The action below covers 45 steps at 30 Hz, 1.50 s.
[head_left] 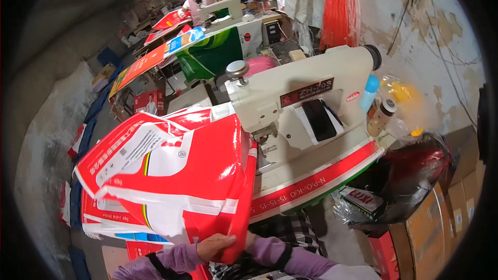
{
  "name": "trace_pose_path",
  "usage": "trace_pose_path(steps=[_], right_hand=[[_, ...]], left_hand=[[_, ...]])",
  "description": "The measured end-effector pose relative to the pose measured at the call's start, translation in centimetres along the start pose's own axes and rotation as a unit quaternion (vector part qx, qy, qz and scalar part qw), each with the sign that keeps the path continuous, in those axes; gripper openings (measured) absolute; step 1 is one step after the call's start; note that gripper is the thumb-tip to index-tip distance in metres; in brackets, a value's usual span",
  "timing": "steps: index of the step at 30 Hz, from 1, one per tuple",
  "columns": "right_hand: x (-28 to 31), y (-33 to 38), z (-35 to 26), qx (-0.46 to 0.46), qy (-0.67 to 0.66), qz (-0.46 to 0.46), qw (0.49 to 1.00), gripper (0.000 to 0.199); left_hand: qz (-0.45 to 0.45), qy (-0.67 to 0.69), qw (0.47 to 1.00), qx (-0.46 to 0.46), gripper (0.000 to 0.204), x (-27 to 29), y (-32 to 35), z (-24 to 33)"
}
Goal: Sewing and finishing the edges of plastic/woven sacks using an industrial sewing machine.
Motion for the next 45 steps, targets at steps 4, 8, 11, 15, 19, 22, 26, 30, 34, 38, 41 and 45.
trace_pose_path(steps=[4,8,11,15,19,22,26,30,34,38,41,45], right_hand=[[4.6,-3.7,-11.0,-0.246,-0.228,-0.081,0.939,0.05],[5.8,-4.7,-15.0,-0.265,-0.205,-0.038,0.941,0.061],[6.6,-6.1,-12.7,-0.062,-0.048,0.009,0.997,0.057],[5.4,-6.1,-15.4,-0.174,0.267,-0.063,0.946,0.069],[5.6,-4.7,-15.8,-0.074,0.44,-0.057,0.893,0.077],[5.6,-3.4,-16.2,-0.133,0.56,-0.097,0.812,0.082],[6.5,-6.2,-16.5,0.036,0.566,-0.073,0.82,0.075],[9.9,-14.1,-8.2,-0.026,0.326,0.129,0.936,0.023],[6.0,-19.3,-10.5,-0.085,0.662,0.013,0.745,0.029],[6.6,-18.9,-11.9,-0.102,0.645,-0.004,0.757,0.039],[9.2,-17.6,-13.2,-0.114,0.633,0.006,0.766,0.049],[7.3,-14.5,-13.0,-0.161,0.544,-0.1,0.817,0.074]], left_hand=[[0.036,0.195,0.979,-0.047,0.025,-2.1,0.5,3.6],[0.085,-0.409,0.871,-0.26,0.02,-3.1,0.3,8.9],[0.11,-0.687,0.619,-0.364,0.025,-5.5,-1.0,11.9],[-0.078,-0.731,0.586,-0.341,0.016,-7.0,-2.3,10.5],[-0.273,-0.685,0.648,-0.19,0.021,-7.5,-4.5,10.3],[-0.343,-0.591,0.717,-0.135,0.025,-6.8,-5.4,11.1],[-0.303,-0.706,0.637,-0.068,0.03,-2.8,-4.5,19.2],[-0.478,-0.764,0.397,-0.172,0.041,-1.7,-8.9,16.4],[-0.348,-0.641,0.646,-0.223,0.036,-0.7,-5.3,21.2],[-0.274,-0.708,0.637,-0.134,0.025,0.0,-6.7,23.5],[-0.108,-0.777,0.612,-0.1,0.025,1.7,-3.9,25.7],[-0.155,-0.698,0.675,-0.184,0.013,-8.6,-4.7,12.7]])
Point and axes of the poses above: each hand's wrist, its own y-axis away from the middle knuckle, its own x-axis out of the back of the hand, z = x × y, the point moved 3 cm from there along -y, towards the middle knuckle, and after that the axes turned 1 degree about -x, right-handed, at the moved point
